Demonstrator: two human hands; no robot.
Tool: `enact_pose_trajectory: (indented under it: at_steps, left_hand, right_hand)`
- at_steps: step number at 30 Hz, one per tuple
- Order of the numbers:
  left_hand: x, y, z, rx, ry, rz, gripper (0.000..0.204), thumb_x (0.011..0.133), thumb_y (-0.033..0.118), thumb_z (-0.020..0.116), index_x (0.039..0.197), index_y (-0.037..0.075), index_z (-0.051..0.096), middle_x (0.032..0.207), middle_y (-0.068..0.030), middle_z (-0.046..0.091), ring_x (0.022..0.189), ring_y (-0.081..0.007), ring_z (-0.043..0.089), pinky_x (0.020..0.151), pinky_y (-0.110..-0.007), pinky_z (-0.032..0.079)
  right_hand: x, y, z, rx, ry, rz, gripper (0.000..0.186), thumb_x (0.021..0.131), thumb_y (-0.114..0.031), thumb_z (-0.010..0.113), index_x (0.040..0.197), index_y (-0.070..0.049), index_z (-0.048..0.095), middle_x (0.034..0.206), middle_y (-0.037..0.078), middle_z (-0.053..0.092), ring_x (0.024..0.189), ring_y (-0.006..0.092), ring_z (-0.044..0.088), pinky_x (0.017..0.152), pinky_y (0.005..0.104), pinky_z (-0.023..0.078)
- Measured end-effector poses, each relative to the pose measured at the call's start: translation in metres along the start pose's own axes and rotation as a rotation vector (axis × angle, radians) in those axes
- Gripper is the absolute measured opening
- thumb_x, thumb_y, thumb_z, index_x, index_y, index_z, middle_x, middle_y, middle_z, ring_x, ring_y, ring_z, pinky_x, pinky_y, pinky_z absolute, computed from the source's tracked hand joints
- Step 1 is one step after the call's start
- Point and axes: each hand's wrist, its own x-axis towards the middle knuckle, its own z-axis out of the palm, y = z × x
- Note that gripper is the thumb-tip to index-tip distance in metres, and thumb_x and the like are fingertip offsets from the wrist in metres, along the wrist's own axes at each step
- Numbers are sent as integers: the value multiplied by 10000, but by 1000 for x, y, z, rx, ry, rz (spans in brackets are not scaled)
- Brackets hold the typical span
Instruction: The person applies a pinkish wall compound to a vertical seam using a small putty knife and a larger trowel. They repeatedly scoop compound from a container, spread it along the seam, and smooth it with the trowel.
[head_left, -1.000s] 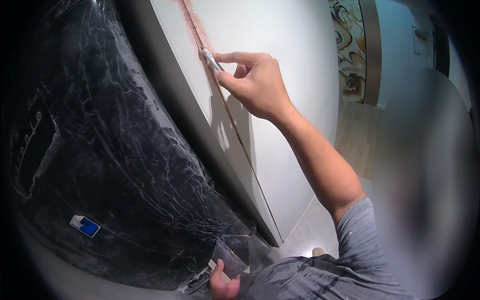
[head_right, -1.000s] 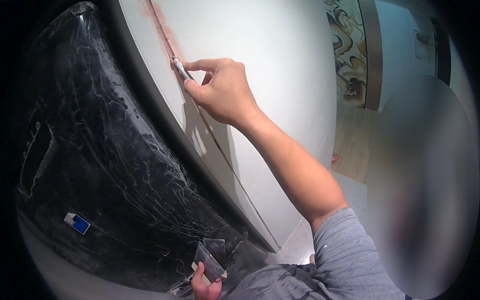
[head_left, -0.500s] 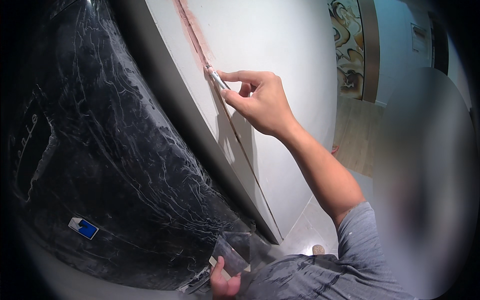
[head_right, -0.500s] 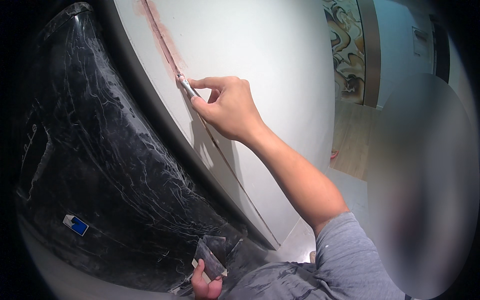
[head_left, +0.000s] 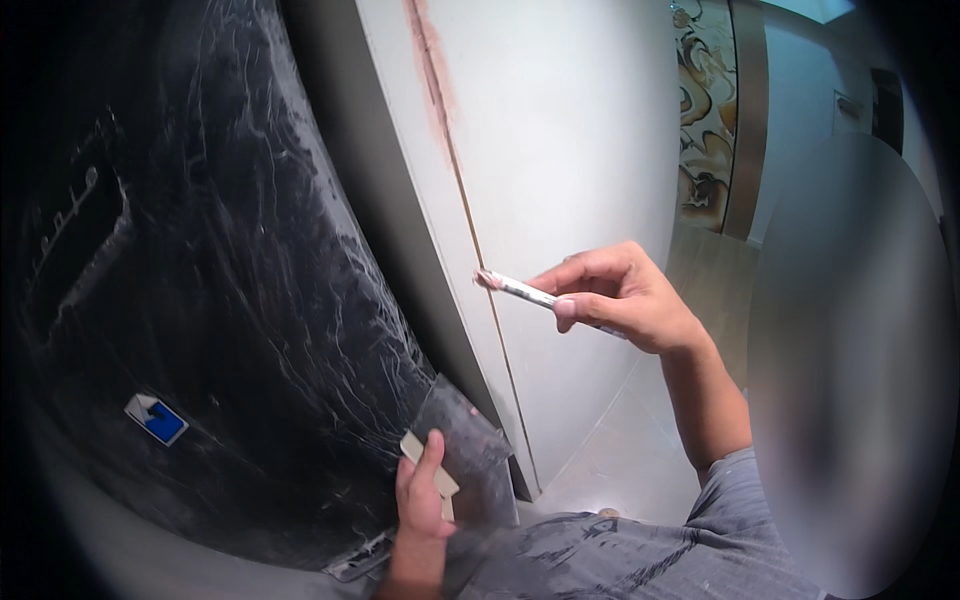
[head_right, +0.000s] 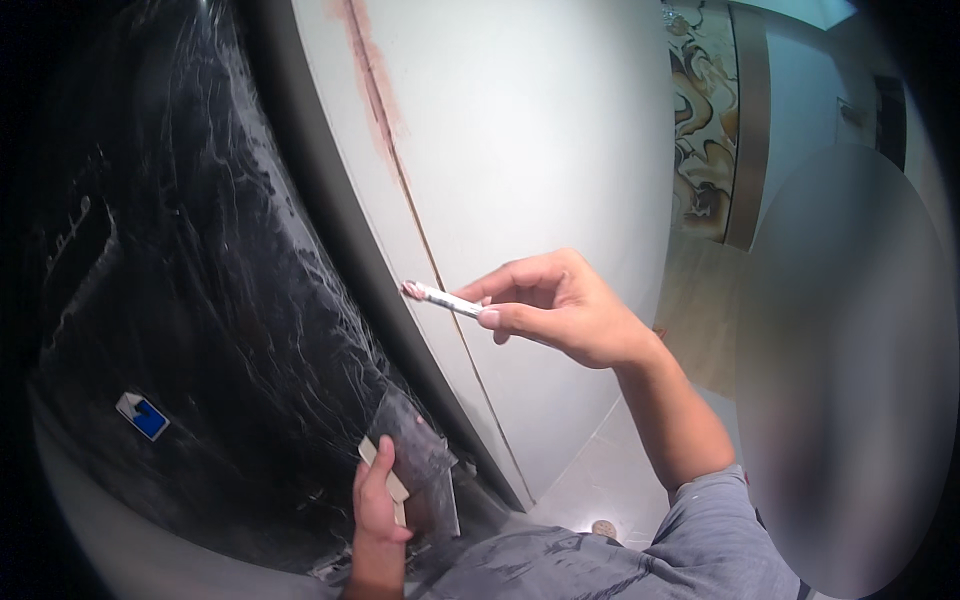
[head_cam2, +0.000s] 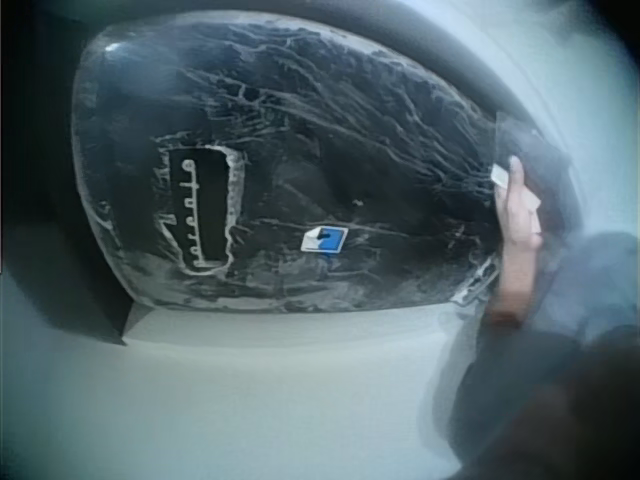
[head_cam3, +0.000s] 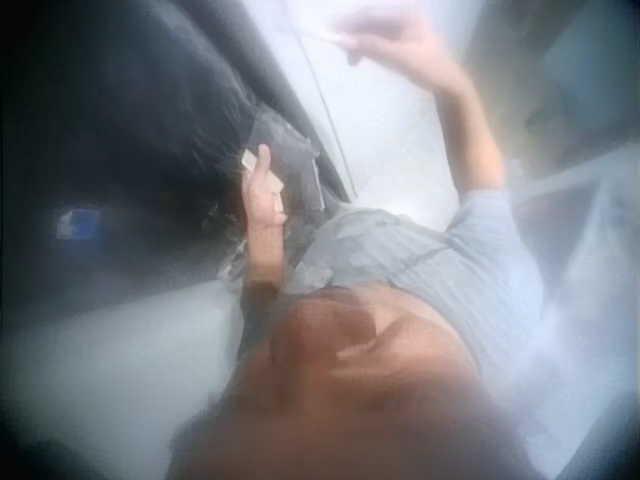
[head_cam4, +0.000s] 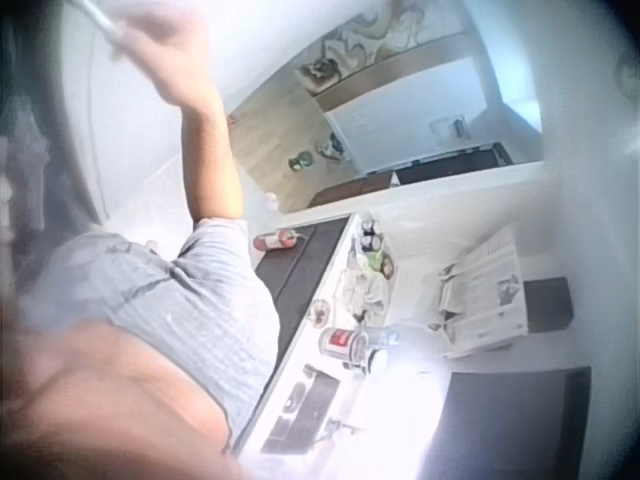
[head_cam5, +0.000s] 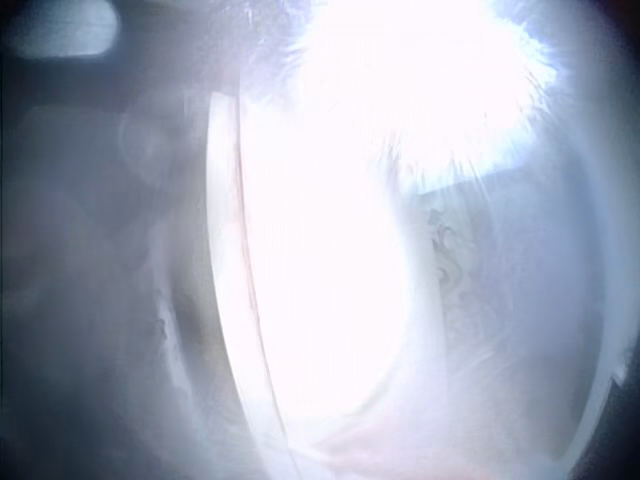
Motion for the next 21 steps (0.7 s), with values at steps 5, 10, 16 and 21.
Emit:
enact_pose_trajectory:
  at_steps: [5,10,16,21]
  left_hand:
    - [21,15,13,199,-89,-96,339,1117,230,619,1341,-19,674,1182,-51,732,1050,-111,667,941,-305,532]
    - [26,17,24,227,-146,-95,322,1113,219,632,1323,-21,678,1109,8,697,1001,-68,614,897,-279,507]
    - [25,23,30,236,-238,-112,348,1107,202,629,1362,-33,659,1227,-81,745,1076,-141,709,951,-326,560]
    - [25,24,32,296,-198,-124,345,1106,210,633,1351,-31,666,1211,-78,749,1069,-137,711,940,-325,563]
  right_hand:
    - [-16,0,-7,33,-264,182,247,1052,-133,702,1242,15,756,912,17,710,772,87,641,697,263,539]
    - [-18,-2,-18,-212,-508,364,247,1097,-220,646,1234,-42,748,882,-12,681,718,78,573,641,260,483]
    - [-8,1,-22,-290,-552,463,255,1072,-183,683,1246,-13,761,877,9,696,722,82,562,629,284,477]
    - [-6,-2,-16,-489,-538,192,212,1032,-126,695,1192,-1,756,945,110,740,763,191,668,691,344,536]
